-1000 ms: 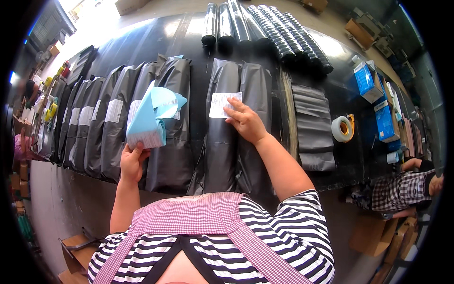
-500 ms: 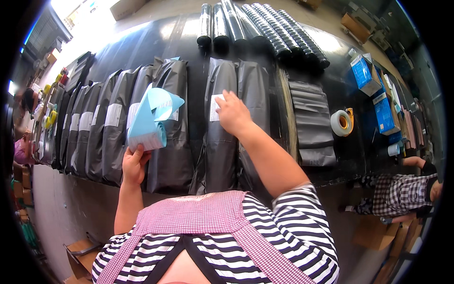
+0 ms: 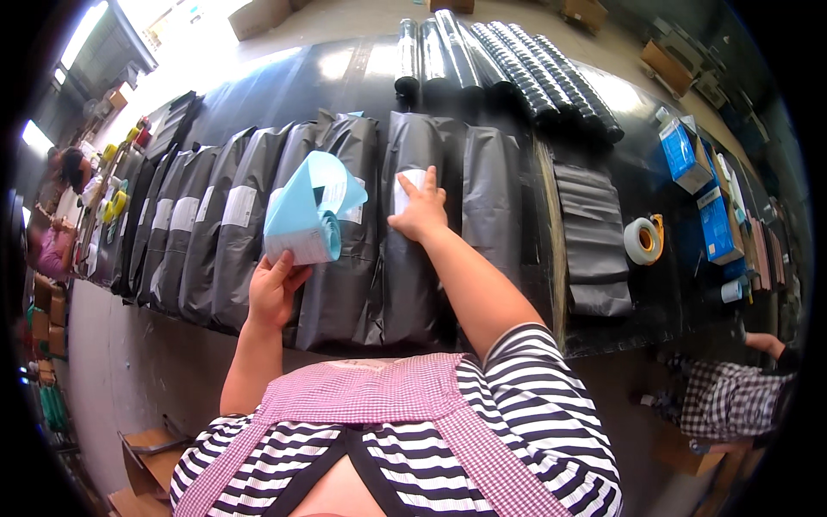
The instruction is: The person labels multiple grey wrapped packages on a table by peeling labels from a roll, applying them to the center of each package, and smoothing them down by hand.
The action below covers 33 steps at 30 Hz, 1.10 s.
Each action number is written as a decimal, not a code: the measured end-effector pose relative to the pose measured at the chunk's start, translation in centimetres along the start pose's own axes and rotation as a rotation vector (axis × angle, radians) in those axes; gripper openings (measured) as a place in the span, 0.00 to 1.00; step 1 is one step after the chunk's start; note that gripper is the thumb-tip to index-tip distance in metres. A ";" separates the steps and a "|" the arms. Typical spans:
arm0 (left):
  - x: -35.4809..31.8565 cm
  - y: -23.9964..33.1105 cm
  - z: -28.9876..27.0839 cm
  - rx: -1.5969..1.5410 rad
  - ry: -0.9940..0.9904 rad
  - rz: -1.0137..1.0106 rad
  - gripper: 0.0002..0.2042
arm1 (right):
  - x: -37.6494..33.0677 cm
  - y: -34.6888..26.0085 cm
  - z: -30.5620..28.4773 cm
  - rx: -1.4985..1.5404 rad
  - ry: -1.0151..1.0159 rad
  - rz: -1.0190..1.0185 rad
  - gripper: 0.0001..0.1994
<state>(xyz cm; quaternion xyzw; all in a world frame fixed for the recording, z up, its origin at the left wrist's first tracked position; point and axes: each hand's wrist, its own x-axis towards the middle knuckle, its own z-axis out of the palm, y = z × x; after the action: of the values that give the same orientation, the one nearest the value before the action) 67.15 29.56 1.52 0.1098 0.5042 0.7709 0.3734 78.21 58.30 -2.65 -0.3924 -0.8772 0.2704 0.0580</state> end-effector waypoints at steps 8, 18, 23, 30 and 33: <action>0.7 1.1 2.5 0.018 -0.008 0.070 0.17 | -7.1 -3.2 -3.1 0.281 0.591 -0.778 0.34; 0.8 -0.3 6.0 0.177 -0.584 0.078 0.13 | -12.9 -4.7 -6.8 0.267 0.469 -0.899 0.23; 0.5 -1.0 8.2 0.245 -0.500 -0.030 0.08 | -13.5 -3.3 -8.1 0.438 0.316 -0.756 0.23; 0.2 -1.3 9.6 0.579 -0.530 0.372 0.10 | -14.7 -1.7 -7.8 0.875 0.170 -0.585 0.17; 0.0 -1.7 10.0 0.684 -0.549 0.444 0.12 | -14.5 -0.5 -8.5 0.815 0.158 -0.556 0.18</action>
<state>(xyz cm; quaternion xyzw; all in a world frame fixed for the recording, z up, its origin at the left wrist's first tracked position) 73.39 36.87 4.73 0.5300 0.5761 0.5646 0.2617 90.49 51.30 6.42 -0.1082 -0.7645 0.5351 0.3429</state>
